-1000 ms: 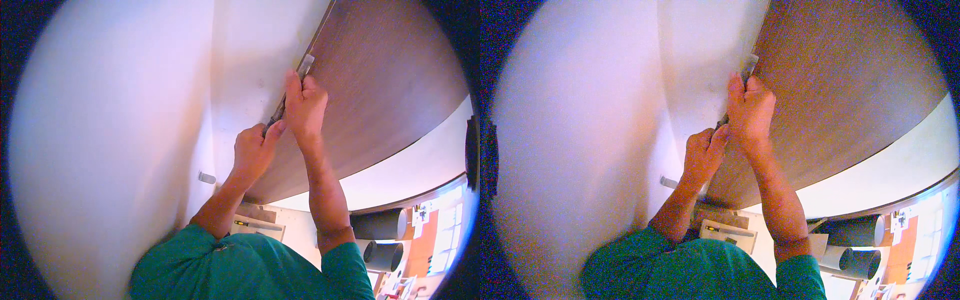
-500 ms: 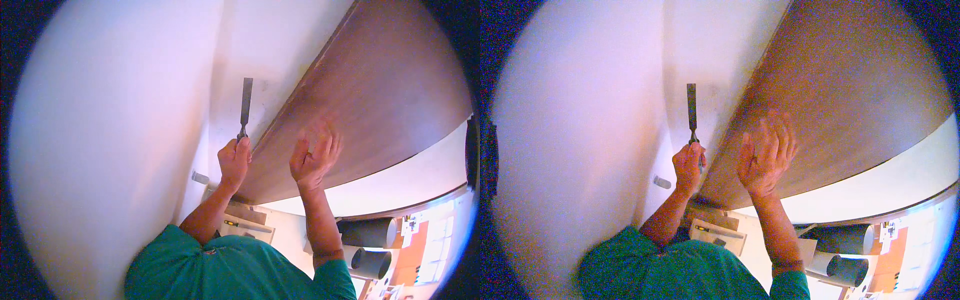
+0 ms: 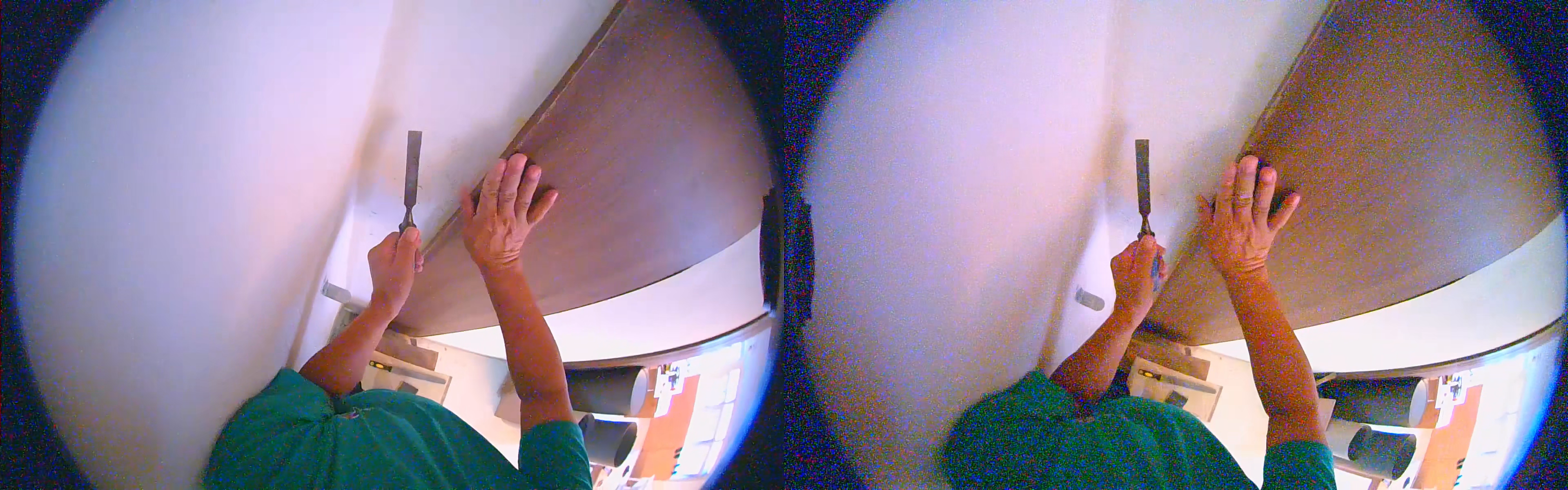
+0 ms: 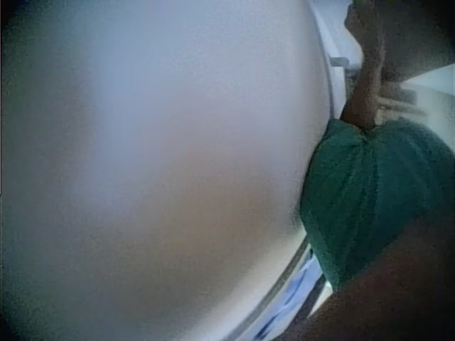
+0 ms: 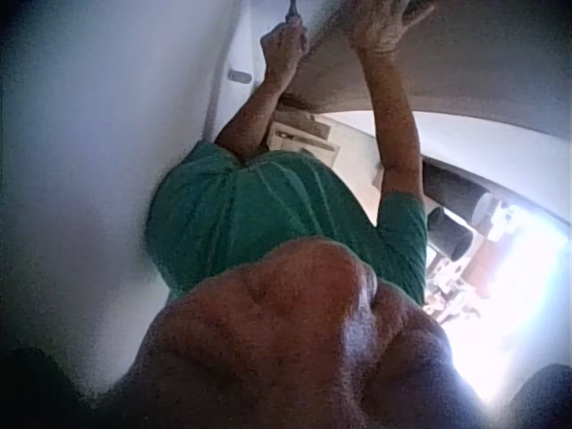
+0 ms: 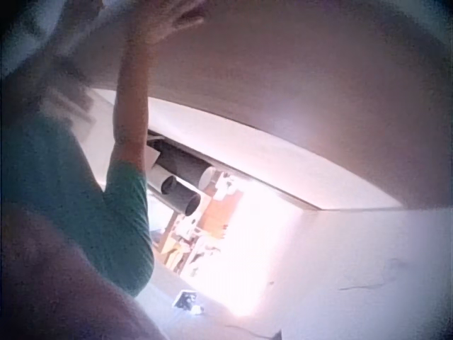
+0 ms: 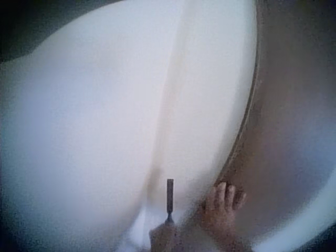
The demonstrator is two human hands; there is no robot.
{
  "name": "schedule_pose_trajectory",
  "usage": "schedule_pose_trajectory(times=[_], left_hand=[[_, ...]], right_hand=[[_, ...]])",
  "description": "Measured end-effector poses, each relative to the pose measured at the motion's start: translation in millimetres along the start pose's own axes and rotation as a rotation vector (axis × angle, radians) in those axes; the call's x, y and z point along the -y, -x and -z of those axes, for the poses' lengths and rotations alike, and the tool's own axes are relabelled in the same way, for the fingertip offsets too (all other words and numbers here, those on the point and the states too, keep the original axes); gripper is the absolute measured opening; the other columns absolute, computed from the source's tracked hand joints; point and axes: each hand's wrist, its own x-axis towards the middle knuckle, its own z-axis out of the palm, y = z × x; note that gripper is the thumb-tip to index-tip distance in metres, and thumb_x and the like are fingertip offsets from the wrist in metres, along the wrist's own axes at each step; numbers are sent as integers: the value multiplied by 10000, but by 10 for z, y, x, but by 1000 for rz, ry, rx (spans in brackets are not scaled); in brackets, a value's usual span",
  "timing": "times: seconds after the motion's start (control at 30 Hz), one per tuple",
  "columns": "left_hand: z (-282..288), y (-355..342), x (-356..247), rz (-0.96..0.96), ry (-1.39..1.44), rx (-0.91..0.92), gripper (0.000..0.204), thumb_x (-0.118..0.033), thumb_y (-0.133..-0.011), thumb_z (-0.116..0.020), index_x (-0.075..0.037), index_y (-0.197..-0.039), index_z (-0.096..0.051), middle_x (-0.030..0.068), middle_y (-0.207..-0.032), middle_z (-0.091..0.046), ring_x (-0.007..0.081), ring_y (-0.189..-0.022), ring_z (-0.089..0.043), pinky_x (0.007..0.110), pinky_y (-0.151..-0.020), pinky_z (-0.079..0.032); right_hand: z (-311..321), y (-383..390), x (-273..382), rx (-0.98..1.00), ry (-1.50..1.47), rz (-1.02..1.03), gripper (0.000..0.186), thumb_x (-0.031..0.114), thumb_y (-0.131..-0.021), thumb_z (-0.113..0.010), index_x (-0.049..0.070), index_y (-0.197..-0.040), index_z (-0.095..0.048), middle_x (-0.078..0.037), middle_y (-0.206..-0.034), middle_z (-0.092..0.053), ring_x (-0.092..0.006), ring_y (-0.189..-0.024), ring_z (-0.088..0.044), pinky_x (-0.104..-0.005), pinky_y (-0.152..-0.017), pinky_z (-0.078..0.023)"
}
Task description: The person uses a chisel to shave off small pieces of wood from the edge of a door.
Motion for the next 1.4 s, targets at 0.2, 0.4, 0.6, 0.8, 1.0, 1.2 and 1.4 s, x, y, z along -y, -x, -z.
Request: schedule_pose_trajectory(times=[0.2, 0.4, 0.6, 0.8, 1.0, 1.2, 1.4], left_hand=[[-13, 65, 19, -14, 11, 58, 401, -399, -978, -604, -18, -853, -624, 28, -656, -575, 108, -525, -547, 266, -489, -458], [-49, 124, -196, -55, -59, 68, 408, -384, -989, -569, 4, -886, -642, 37, -656, -588, 118, -530, -561, 267, -509, -468], [-71, 109, -260, -130, -105, 81, 359, -334, -964, -591, 19, -988, -655, 55, -688, -619, 133, -528, -572, 262, -519, -483], [-119, -115, -318, -165, -20, -24, 276, -215, -921, -650, 8, -1082, -633, 55, -763, -638, 149, -567, -597, 278, -536, -514], [-297, -153, -480, -135, 103, -38, 175, -149, -961, -595, 24, -981, -601, 58, -768, -611, 129, -628, -581, 280, -592, -508], [-546, 63, -385, -140, 75, 147, 199, -182, -996, -565, 5, -932, -591, 73, -770, -605, 167, -638, -587, 305, -610, -502], [-664, 156, -400, -45, 100, 167, 228, -201, -1000, -562, 13, -933, -602, 82, -791, -614, 174, -687, -599, 303, -654, -507]], right_hand=[[-35, 83, 65, 36, -40, -38, 854, 436, -862, -657, 62, -1528, -276, -149, -1628, -169, -351, -1517, -55, -643, -1159, 11], [52, 108, 74, 47, -76, -2, 789, 412, -858, -664, 65, -1496, -356, -121, -1627, -189, -340, -1518, -68, -639, -1162, -7], [7, 507, 183, 203, -131, 26, 653, 367, -888, -621, 83, -1449, -445, -93, -1608, -253, -340, -1502, -141, -644, -1160, -70], [73, 586, 284, 376, -192, -11, 654, 353, -885, -627, 82, -1449, -439, -90, -1609, -246, -326, -1503, -141, -639, -1166, -81], [528, 544, 198, 448, -554, -118, 626, 241, -865, -677, 32, -1418, -471, -150, -1508, -415, -334, -1420, -349, -594, -1151, -205], [698, 896, 289, 536, -1490, -790, 448, 309, -935, -643, -27, -1230, -609, -195, -1031, -693, -281, -996, -653, -386, -896, -499], [810, 928, 81, 697, -1612, -909, 366, 302, -952, -631, -20, -1124, -657, -118, -733, -633, -125, -681, -545, -357, -620, -491]])
